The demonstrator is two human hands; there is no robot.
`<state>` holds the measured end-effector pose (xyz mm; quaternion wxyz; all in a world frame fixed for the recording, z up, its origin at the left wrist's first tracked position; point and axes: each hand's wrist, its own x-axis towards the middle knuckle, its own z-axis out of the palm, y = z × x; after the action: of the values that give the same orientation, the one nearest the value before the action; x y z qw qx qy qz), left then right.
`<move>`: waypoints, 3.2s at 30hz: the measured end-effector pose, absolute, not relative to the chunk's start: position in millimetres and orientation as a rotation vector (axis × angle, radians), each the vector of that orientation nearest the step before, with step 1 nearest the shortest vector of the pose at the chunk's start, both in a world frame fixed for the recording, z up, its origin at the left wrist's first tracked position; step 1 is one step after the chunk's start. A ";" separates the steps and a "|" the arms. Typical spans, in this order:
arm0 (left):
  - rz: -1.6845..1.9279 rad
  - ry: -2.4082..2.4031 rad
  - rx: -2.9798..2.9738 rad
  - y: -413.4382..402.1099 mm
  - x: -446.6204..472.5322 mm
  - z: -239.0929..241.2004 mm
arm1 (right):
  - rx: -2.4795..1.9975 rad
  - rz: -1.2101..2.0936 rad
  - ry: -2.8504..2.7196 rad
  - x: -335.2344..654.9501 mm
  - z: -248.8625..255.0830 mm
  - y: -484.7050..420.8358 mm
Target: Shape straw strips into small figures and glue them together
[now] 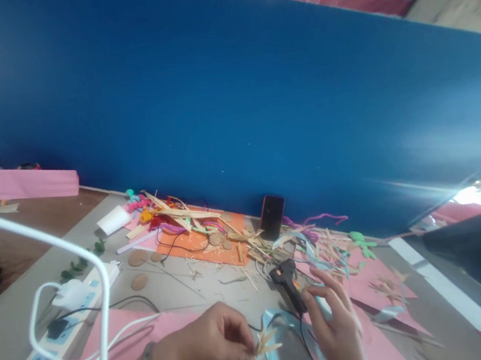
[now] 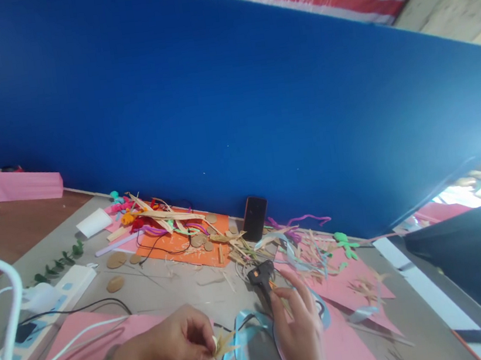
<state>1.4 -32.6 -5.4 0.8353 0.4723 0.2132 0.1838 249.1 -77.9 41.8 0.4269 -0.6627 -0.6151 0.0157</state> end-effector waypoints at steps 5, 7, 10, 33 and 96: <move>0.411 0.601 1.093 -26.0 3.6 -7.4 | -1.725 0.139 -1.506 250.5 45.3 -84.7; 0.415 0.692 1.115 -23.6 3.5 -8.2 | -1.714 0.168 -1.509 253.3 40.1 -86.6; 0.416 0.793 1.153 -21.5 2.0 -7.8 | -1.689 0.234 -1.500 255.8 30.3 -89.1; 0.455 0.896 1.234 -14.4 -0.2 -6.6 | -1.698 0.347 -1.581 244.7 33.0 -96.7; 0.404 1.191 2.112 -23.9 -12.4 26.3 | -1.481 1.111 -1.480 209.1 35.3 -80.5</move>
<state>-12.4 -23.9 26.3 0.3350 0.8096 0.4564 0.1549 209.1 -80.5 35.3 0.3760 -0.5790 -0.5786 0.4342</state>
